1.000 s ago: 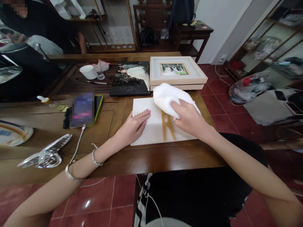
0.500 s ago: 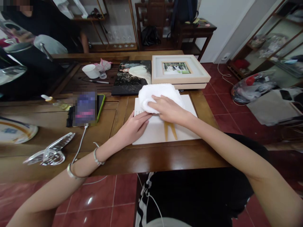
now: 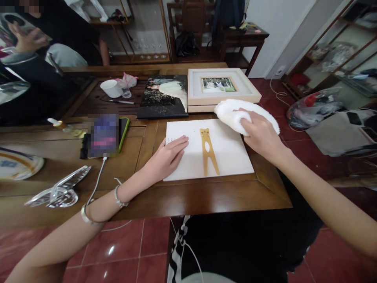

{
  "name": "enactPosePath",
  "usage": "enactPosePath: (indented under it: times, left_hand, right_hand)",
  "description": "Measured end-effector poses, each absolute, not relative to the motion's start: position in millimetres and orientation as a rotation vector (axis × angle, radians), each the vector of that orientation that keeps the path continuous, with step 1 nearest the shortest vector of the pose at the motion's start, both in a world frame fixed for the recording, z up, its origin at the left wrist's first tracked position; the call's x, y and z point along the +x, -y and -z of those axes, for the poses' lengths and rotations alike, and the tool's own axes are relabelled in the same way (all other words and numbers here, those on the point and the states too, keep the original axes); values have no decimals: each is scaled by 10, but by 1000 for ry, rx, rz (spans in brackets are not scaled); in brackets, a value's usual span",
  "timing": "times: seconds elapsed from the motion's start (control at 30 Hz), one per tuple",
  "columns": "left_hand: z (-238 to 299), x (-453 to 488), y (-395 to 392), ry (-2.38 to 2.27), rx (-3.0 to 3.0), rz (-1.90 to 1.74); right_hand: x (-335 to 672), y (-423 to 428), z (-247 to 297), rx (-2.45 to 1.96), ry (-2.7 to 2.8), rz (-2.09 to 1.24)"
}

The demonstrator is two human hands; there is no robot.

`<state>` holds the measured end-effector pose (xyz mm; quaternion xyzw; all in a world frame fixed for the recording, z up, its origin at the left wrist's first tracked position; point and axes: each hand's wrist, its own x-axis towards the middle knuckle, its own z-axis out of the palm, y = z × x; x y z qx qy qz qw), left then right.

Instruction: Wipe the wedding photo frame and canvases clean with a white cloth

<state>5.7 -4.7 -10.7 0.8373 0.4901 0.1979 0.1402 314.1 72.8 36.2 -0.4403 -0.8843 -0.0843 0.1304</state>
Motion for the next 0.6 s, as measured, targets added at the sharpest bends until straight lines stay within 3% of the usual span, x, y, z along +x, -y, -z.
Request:
enactPosePath:
  times: [0.3,0.6]
  left_hand:
    - [108,65,41,-1429,2405,-565]
    - [122,64,50,-1458,2430,-487]
  right_hand:
    - [3038,-645,-107,-1073,2740,19]
    - [3126,-99,-231,-1004,2808,-51]
